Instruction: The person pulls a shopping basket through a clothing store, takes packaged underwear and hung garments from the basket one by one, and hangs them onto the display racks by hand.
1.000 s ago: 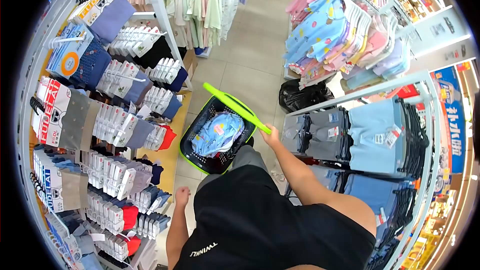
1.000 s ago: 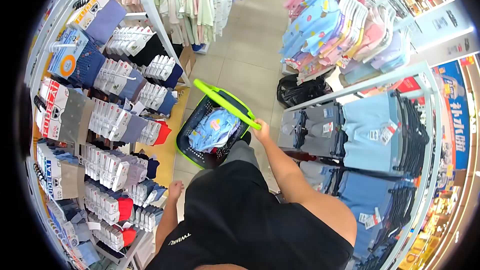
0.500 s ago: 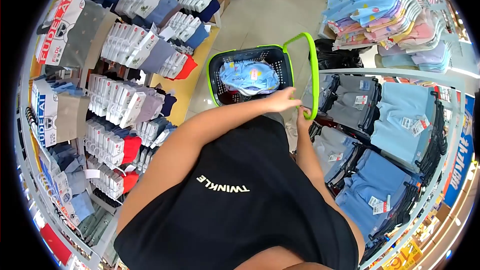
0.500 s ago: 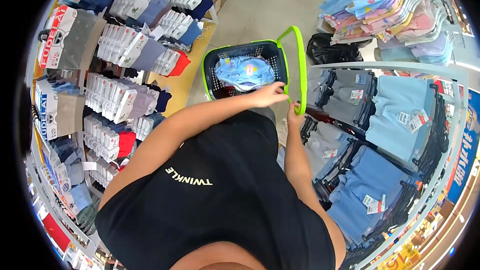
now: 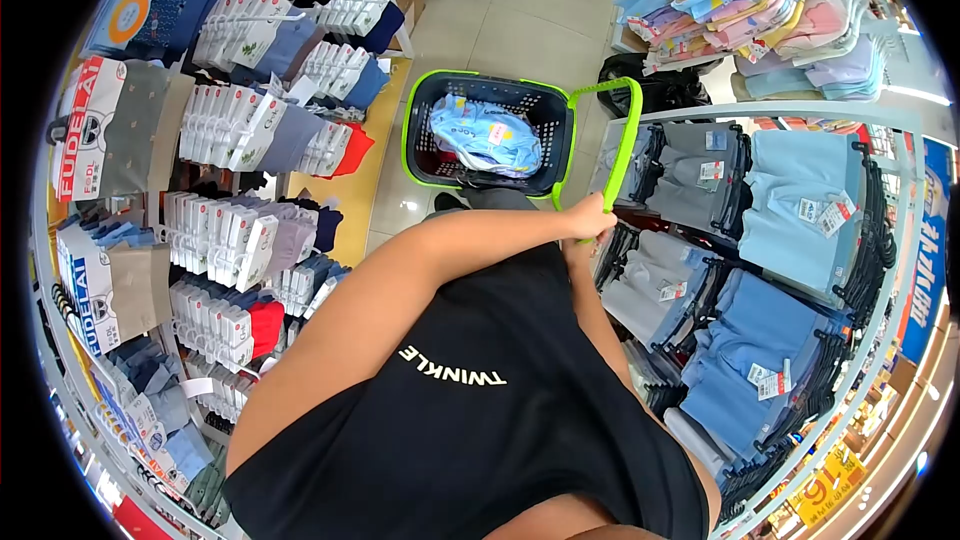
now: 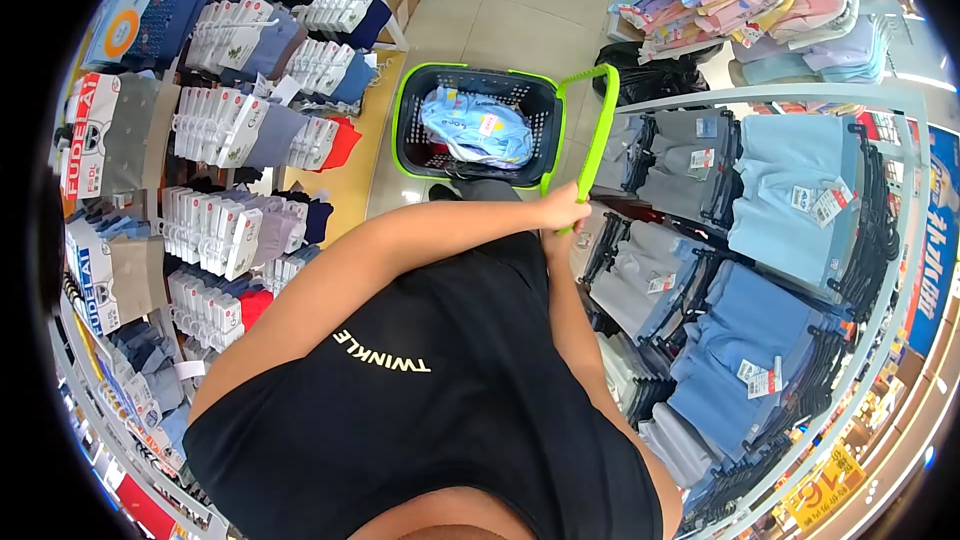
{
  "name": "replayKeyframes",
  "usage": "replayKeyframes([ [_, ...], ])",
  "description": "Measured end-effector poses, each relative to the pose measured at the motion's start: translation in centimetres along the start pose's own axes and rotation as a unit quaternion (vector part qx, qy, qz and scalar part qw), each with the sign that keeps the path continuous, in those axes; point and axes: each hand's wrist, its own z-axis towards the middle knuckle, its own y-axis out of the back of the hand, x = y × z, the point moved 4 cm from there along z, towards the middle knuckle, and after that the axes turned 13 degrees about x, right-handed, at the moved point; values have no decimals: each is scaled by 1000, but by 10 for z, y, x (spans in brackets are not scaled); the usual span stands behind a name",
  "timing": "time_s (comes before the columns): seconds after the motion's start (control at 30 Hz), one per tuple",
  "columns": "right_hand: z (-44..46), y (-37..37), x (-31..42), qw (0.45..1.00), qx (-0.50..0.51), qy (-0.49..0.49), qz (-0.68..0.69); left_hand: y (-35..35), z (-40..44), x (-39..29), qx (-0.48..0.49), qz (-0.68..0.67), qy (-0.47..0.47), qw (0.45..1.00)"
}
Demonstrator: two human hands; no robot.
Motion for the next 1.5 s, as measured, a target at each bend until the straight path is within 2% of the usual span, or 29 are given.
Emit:
replayKeyframes([
  [0.03, 1, -5, -2, 999, 43, -18, -5, 4, 3, 4, 12, 25, 25, 999],
  [0.1, 0, -14, -2, 997, 74, 3, 8, 9, 3, 1, 26, 40, 18, 999],
  [0.17, 6, -18, 13, 995, 97, 25, 20, 8, -7, -10, 56, 117, 23, 991],
  [0.3, 24, -19, 23, 991, 121, 44, 24, 27, -10, -35, 79, 157, 35, 984],
  [0.4, 41, -18, 32, 988, 138, 61, 31, 43, 1, -41, 111, 202, 78, 970],
  [0.53, 59, -22, 38, 983, 161, 82, 43, 53, 11, -54, 84, 243, 78, 963],
  [0.63, 74, -25, 36, 978, 177, 100, 55, 55, 24, -60, 103, 238, 90, 962],
  [0.7, 76, -27, 36, 976, 179, 102, 68, 54, 27, -71, 161, 296, 101, 936],
  [0.77, 82, -30, 38, 966, 217, 78, 116, 53, 30, -75, 175, 307, 121, 927],
  [0.8, 84, -30, 39, 976, 183, 117, 9, 51, 32, -75, 183, 324, 130, 919],
  [0.9, 81, -26, 65, 971, 208, 35, -112, 42, 36, -73, 199, 351, 143, 904],
  [0.93, 73, -17, 103, 940, 253, -38, -224, 38, 34, -70, 208, 364, 144, 896],
  [0.97, 68, -10, 149, 879, 308, -108, -348, 36, 32, -66, 209, 364, 146, 896],
  [1.0, 62, -5, 200, 772, 384, -156, -482, 34, 28, -62, 204, 366, 154, 895],
  [1.07, 55, -24, 129, 928, 269, -99, -239, 30, 14, -57, 202, 369, 161, 893],
  [1.1, 54, -35, 110, 967, 218, -48, -121, 30, 5, -59, 210, 378, 164, 886],
  [1.17, 40, -51, 79, 982, 183, -39, -37, 28, -16, -55, 223, 395, 168, 875],
  [1.27, 7, -65, 78, 986, 148, -75, 24, 20, -35, -17, 217, 401, 114, 883],
  [1.33, -24, -65, 91, 983, 132, -122, 38, 15, -36, 12, 191, 469, 71, 859],
  [1.43, -84, -50, 121, 976, 116, -181, -10, 20, -54, 18, 171, 485, 29, 857],
  [1.5, -130, -31, 136, 976, 96, -191, -51, 24, -81, -4, 216, 451, 135, 855],
])
